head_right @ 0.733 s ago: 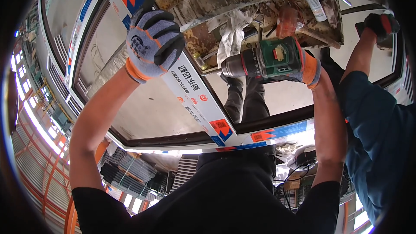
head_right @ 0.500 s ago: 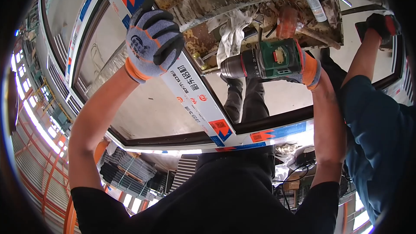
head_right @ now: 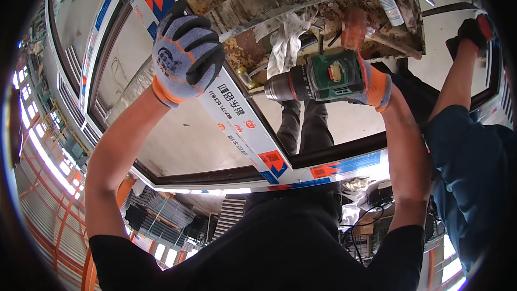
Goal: Assembling aluminum window frames using a sealant gun and a power drill.
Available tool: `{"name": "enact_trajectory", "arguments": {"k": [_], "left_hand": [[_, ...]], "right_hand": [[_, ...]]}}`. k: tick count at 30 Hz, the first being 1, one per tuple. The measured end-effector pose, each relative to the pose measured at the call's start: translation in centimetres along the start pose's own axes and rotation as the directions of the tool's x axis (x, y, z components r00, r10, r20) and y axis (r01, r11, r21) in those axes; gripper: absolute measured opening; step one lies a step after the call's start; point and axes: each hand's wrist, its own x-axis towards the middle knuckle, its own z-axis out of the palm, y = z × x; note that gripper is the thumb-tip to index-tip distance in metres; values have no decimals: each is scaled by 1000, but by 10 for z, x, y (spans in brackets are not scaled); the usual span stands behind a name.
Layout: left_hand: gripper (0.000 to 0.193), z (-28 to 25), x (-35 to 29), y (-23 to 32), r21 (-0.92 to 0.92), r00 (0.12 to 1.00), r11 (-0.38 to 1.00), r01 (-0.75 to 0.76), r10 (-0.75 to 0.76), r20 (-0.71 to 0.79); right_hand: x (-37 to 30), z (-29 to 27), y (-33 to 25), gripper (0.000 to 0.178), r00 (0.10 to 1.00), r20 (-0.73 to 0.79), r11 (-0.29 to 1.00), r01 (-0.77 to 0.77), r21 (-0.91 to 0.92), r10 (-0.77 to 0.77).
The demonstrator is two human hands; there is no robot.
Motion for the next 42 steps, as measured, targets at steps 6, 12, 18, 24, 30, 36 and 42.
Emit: {"name": "enact_trajectory", "arguments": {"k": [6, 12, 18, 24, 30, 36, 42], "left_hand": [[18, -1, 2, 1, -21, 996, 999, 50, -49, 79], [16, 6, -2, 2, -115, 995, 989, 92, -88, 37], [20, -5, 4, -4, -27, 994, 1000, 11, -8, 105], [22, 8, -5, -5, -21, 1000, 1000, -9, 10, 21], [23, 6, -8, -4, -61, 993, 995, 73, -66, 98], [28, 18, -7, -15, -189, 1000, 982, 22, -20, 13], [34, 25, -11, -9, -120, 996, 991, -50, 41, -82]], "right_hand": [[-10, 0, 7, 48, 924, 79, 885, -382, 267, 375], [-3, -3, 9, 47, 997, 26, 997, -73, -4, 73], [-16, -2, 27, 48, 986, -11, 984, -166, -66, 166], [-25, -1, 36, 53, 965, 75, 933, -220, -284, 250], [11, -4, 4, 47, 933, 199, 920, -338, 200, 299], [43, 11, -19, 58, 891, 161, 690, -434, 579, 425], [66, 20, -37, 49, 981, 115, 879, -193, 437, 159]]}}
